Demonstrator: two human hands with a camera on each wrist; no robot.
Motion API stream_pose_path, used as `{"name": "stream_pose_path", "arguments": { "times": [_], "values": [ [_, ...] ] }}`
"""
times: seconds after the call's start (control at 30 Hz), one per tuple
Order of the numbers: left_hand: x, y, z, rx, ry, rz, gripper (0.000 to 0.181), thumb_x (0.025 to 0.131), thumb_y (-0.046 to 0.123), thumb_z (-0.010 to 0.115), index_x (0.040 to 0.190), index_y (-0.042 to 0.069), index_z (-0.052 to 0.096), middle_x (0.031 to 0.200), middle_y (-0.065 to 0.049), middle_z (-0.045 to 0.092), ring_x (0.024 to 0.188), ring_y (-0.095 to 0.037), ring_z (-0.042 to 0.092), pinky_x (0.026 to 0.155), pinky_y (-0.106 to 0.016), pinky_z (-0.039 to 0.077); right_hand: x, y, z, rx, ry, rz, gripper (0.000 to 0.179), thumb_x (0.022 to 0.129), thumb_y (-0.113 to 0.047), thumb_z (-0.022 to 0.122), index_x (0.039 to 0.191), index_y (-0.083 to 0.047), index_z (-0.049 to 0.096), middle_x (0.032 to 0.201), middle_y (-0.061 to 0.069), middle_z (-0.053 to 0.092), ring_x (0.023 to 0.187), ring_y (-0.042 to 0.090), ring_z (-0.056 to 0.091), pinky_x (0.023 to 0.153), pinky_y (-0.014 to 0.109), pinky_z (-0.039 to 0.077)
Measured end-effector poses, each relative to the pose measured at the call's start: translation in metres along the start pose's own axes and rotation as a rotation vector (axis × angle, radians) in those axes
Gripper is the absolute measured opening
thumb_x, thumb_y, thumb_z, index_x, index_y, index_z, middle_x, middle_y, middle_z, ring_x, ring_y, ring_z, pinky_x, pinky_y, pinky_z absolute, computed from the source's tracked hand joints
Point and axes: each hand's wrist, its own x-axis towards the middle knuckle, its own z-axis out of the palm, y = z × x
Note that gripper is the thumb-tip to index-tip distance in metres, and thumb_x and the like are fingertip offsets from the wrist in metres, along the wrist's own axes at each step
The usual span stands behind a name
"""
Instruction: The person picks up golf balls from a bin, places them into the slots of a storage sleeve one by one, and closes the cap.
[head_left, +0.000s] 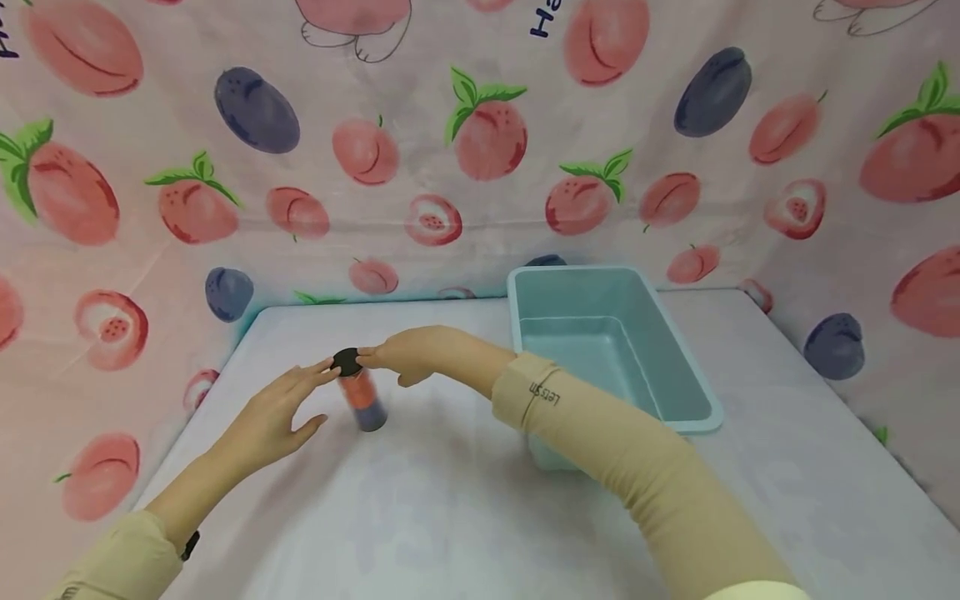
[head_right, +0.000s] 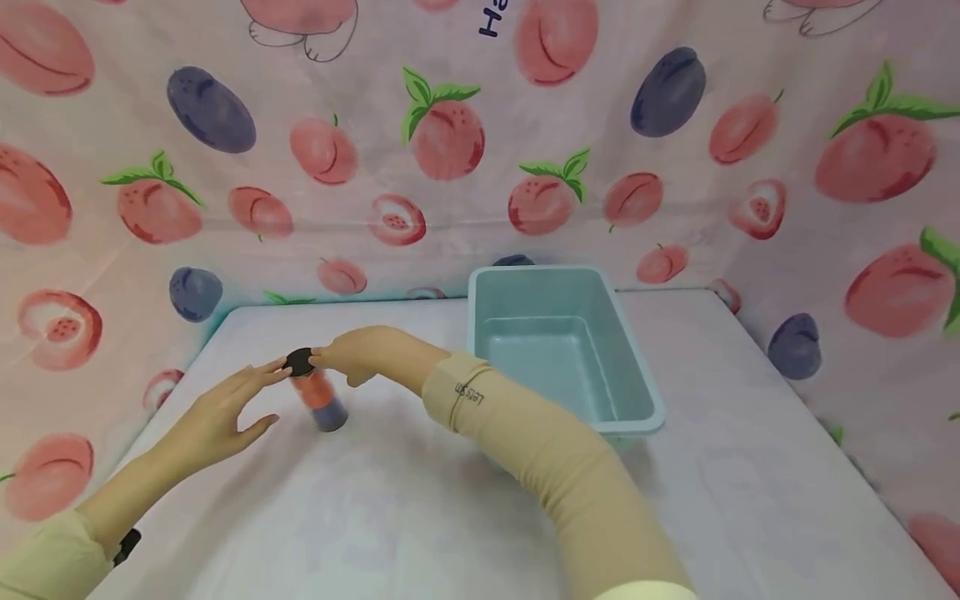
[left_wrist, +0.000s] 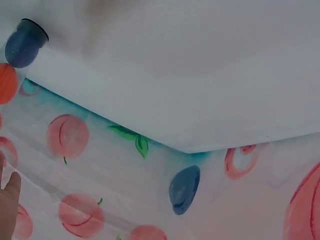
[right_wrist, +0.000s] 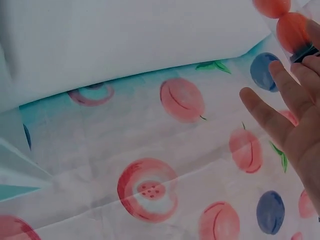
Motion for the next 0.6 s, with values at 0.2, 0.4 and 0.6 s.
{"name": "stream_pose_path", "arguments": {
  "times": [0.2, 0.4, 0.6],
  "values": [
    [0.0006, -0.0015, 0.0006, -0.011, 0.023, 0.043, 0.065, 0.060, -0.004, 0.080, 0.121, 0.001, 0.057, 0.126, -0.019, 0.058, 0.109, -0.035, 0.057, 0.115, -0.013, 0.011, 0.0021, -0.0071, -0.0036, -0.092, -0.025, 0.032, 0.067, 0.097, -0.020, 0.052, 0.152, -0.022, 0.014, 0.159, -0.008, 0.011, 0.136, 0.013, 0.038, 0.110, 0.028, 0.035],
    [-0.0029, -0.0044, -0.0015, -0.009, 0.024, 0.039, 0.055, 0.070, 0.007, 0.077, 0.122, 0.001, 0.058, 0.125, -0.020, 0.059, 0.109, -0.036, 0.056, 0.116, -0.015, 0.013, 0.0009, -0.0094, -0.0045, -0.052, -0.031, 0.036, 0.068, 0.098, -0.021, 0.051, 0.152, -0.024, 0.011, 0.160, -0.010, 0.007, 0.138, 0.010, 0.035, 0.111, 0.027, 0.033],
    [0.0030, -0.0065, -0.0014, -0.012, 0.020, 0.103, 0.052, 0.095, 0.043, 0.049, 0.122, -0.001, 0.058, 0.121, -0.022, 0.060, 0.109, -0.038, 0.055, 0.116, -0.014, 0.007, -0.0049, -0.0046, -0.0009, 0.018, -0.052, 0.034, 0.072, 0.097, -0.026, 0.052, 0.153, -0.025, 0.007, 0.160, -0.009, 0.002, 0.138, 0.010, 0.034, 0.114, 0.029, 0.030]
  ]
}}
